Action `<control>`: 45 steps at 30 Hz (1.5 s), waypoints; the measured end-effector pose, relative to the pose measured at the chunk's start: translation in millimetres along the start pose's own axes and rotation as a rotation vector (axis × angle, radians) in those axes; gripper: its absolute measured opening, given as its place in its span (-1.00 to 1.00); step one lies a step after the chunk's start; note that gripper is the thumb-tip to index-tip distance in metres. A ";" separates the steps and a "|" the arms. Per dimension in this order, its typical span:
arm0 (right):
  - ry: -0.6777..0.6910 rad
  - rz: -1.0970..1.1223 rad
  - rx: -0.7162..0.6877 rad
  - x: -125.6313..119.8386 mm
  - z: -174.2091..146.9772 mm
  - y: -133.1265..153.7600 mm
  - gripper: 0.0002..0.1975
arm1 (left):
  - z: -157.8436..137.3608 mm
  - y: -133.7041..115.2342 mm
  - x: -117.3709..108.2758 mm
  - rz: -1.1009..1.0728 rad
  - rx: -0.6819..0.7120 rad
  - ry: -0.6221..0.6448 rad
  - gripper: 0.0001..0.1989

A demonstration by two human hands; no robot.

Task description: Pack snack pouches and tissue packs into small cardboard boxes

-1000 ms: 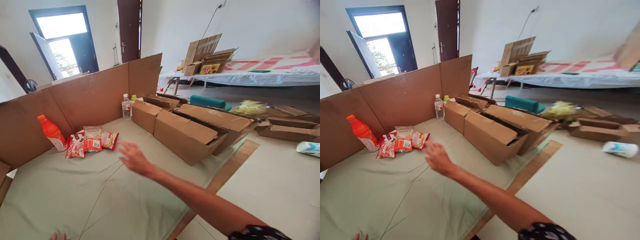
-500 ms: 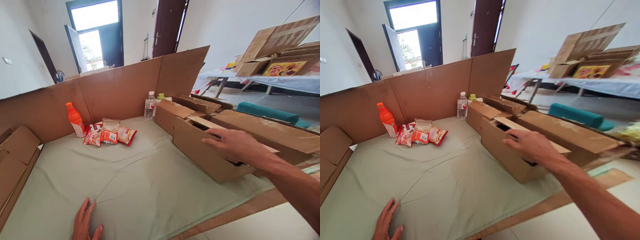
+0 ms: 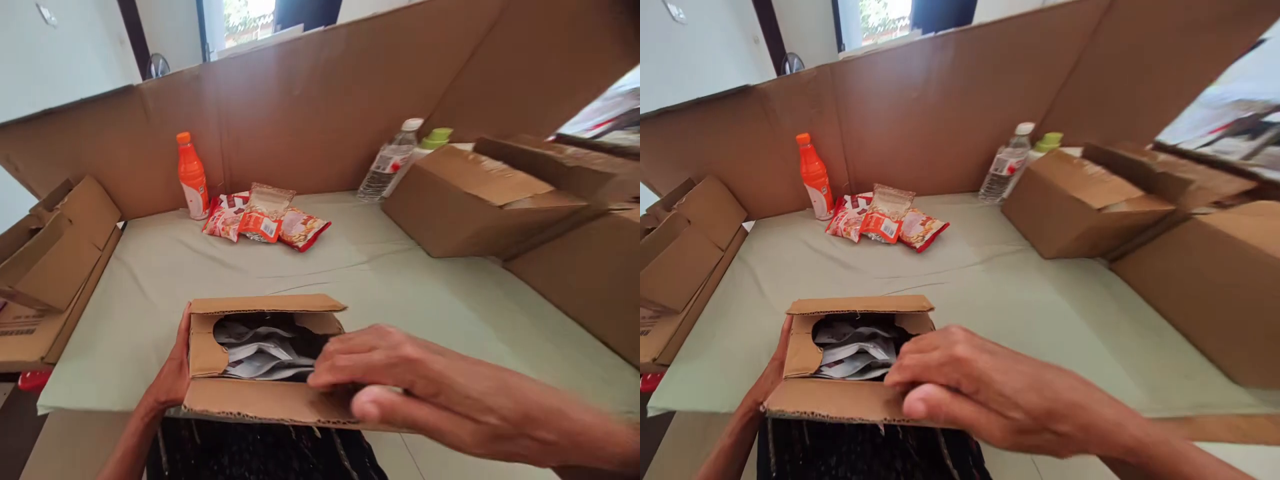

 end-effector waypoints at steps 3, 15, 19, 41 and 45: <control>-0.047 0.039 0.085 -5.1 7.4 -16.2 -0.61 | -0.9 -0.3 -1.0 -0.045 -0.023 -0.018 0.37; 0.332 -0.087 0.050 6.3 56.3 -26.2 -0.33 | -8.6 20.1 5.2 -0.012 0.138 0.037 0.29; 0.148 -0.368 -0.030 26.2 49.3 -3.5 -0.46 | -11.9 24.6 3.7 0.013 0.179 0.032 0.30; 0.393 -0.438 0.124 59.1 75.0 -21.4 -0.91 | -15.4 24.1 6.3 -0.035 0.141 -0.050 0.18; 0.338 -0.429 0.146 61.1 87.8 -19.3 -0.83 | -17.8 28.5 4.1 -0.034 0.118 -0.056 0.19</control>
Point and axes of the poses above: each hand's wrist, its own z-axis towards the middle knuckle, its own x-axis out of the palm, y = z × x, the point moved 2 cm from there along z, towards the middle knuckle, and after that the axes turned 9 degrees about -z, right-handed, at the moved point
